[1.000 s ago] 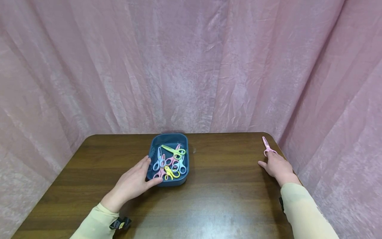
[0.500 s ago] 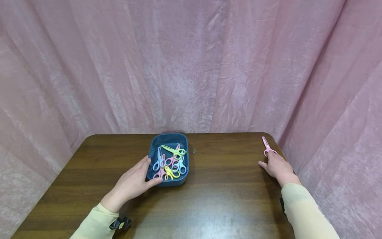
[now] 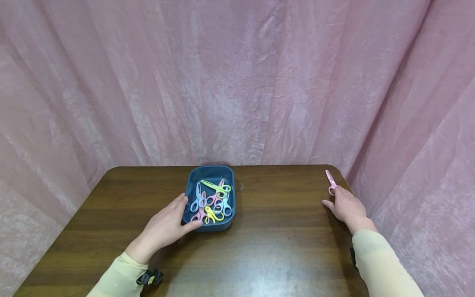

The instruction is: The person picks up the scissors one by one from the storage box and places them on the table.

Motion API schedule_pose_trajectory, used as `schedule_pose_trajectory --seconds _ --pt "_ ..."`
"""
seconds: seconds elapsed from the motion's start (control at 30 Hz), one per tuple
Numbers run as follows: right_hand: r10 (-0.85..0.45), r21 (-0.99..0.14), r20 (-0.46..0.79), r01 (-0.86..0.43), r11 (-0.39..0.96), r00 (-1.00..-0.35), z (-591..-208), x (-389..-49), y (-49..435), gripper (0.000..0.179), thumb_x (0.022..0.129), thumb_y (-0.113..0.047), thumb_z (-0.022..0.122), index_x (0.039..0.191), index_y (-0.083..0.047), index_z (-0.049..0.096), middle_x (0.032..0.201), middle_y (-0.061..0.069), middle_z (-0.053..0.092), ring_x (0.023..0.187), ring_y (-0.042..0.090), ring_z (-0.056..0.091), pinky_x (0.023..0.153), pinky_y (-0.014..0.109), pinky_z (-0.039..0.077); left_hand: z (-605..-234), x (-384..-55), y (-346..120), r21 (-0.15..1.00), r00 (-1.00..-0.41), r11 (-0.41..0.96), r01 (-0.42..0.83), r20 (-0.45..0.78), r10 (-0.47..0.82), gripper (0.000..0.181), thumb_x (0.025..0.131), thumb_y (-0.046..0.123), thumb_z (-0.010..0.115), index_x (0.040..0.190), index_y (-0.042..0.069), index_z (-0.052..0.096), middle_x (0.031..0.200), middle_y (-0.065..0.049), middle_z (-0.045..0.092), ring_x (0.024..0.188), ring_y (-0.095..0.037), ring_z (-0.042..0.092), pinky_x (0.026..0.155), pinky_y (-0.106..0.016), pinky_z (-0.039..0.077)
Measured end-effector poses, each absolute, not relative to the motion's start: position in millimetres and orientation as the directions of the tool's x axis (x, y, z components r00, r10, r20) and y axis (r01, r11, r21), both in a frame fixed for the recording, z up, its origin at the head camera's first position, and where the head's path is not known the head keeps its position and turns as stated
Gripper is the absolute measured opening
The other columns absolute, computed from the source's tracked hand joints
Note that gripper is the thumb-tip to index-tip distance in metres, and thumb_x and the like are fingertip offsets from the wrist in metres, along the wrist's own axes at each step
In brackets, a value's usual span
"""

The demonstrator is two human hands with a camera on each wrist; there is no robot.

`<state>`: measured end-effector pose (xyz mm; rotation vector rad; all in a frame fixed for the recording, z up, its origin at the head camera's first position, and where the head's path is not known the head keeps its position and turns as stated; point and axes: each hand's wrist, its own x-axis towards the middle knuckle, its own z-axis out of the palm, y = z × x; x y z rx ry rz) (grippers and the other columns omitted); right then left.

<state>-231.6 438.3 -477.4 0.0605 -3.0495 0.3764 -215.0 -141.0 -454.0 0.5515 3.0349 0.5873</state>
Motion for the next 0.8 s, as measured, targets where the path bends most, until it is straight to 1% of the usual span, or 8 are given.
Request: schedule_pose_trajectory --seconds 0.1,0.13,0.3,0.33,0.4,0.5,0.63,0.8 --pt "-0.036 -0.238 0.102 -0.059 0.969 -0.994 -476.1 -230.9 436.7 0.06 0.109 -0.035 0.072 0.141 0.013 0.056 0.143 0.038 0.059 0.137 0.061 0.051 0.107 0.076 0.044 -454.1 -215.1 -141.3 0.36 -0.938 0.868 0.341 0.064 0.341 0.108 0.097 0.071 0.074 0.164 -0.007 0.044 0.172 -0.03 0.038 0.158 -0.045 0.041 0.125 -0.06 0.039" --pt "-0.041 -0.231 0.107 -0.065 0.971 -0.993 -475.3 -230.5 435.6 0.061 0.109 -0.035 0.072 0.143 0.013 0.056 0.145 0.038 0.058 0.138 0.061 0.05 0.108 0.075 0.043 -454.2 -215.1 -141.3 0.359 -0.938 0.869 0.341 0.066 0.341 0.108 0.097 0.072 0.073 0.164 -0.007 0.044 0.172 -0.03 0.038 0.158 -0.045 0.041 0.125 -0.06 0.039" --pt "-0.071 -0.185 0.102 -0.089 0.979 -0.992 -471.6 -229.2 427.0 0.077 0.111 -0.041 0.068 0.158 0.015 0.044 0.159 0.041 0.044 0.148 0.06 0.041 0.117 0.073 0.037 -454.1 -214.7 -141.1 0.355 -0.937 0.87 0.343 0.07 0.341 0.109 0.097 0.073 0.073 0.164 -0.007 0.044 0.172 -0.029 0.038 0.157 -0.045 0.041 0.124 -0.06 0.039" --pt "-0.076 -0.176 0.099 -0.093 0.98 -0.992 -470.9 -229.2 424.8 0.08 0.111 -0.042 0.068 0.16 0.016 0.041 0.162 0.042 0.04 0.15 0.061 0.039 0.119 0.073 0.035 -454.2 -214.8 -141.1 0.353 -0.937 0.87 0.344 0.071 0.341 0.109 0.096 0.073 0.073 0.164 -0.007 0.044 0.172 -0.029 0.038 0.157 -0.045 0.041 0.124 -0.06 0.039" --pt "-0.086 -0.168 0.096 -0.102 0.981 -0.992 -469.6 -229.0 419.8 0.083 0.111 -0.043 0.067 0.161 0.016 0.038 0.164 0.041 0.038 0.15 0.06 0.038 0.12 0.073 0.034 -454.2 -215.0 -141.0 0.352 -0.937 0.87 0.344 0.072 0.342 0.108 0.096 0.073 0.073 0.164 -0.007 0.044 0.172 -0.029 0.038 0.157 -0.045 0.041 0.124 -0.06 0.039" --pt "-0.106 -0.158 0.107 -0.122 0.98 -0.989 -467.2 -228.9 410.6 0.082 0.111 -0.043 0.067 0.161 0.016 0.039 0.165 0.041 0.037 0.15 0.061 0.038 0.121 0.072 0.033 -453.7 -214.8 -140.8 0.352 -0.937 0.87 0.345 0.072 0.343 0.108 0.096 0.073 0.073 0.164 -0.007 0.044 0.172 -0.029 0.038 0.157 -0.045 0.042 0.124 -0.06 0.04" --pt "-0.135 -0.153 0.133 -0.155 0.976 -0.982 -463.5 -229.0 397.2 0.079 0.11 -0.041 0.07 0.159 0.015 0.043 0.163 0.041 0.04 0.15 0.061 0.039 0.12 0.074 0.033 -452.8 -214.2 -140.9 0.36 -0.938 0.868 0.341 0.065 0.341 0.109 0.096 0.073 0.073 0.164 -0.007 0.044 0.172 -0.029 0.038 0.158 -0.045 0.041 0.124 -0.06 0.039" --pt "-0.183 -0.146 0.177 -0.21 0.967 -0.967 -458.3 -228.1 378.2 0.076 0.108 -0.039 0.072 0.158 0.013 0.047 0.161 0.041 0.044 0.148 0.06 0.043 0.119 0.073 0.036 -451.9 -213.6 -141.2 0.367 -0.938 0.865 0.341 0.065 0.342 0.109 0.096 0.073 0.073 0.164 -0.007 0.044 0.172 -0.029 0.038 0.158 -0.045 0.041 0.124 -0.06 0.039"
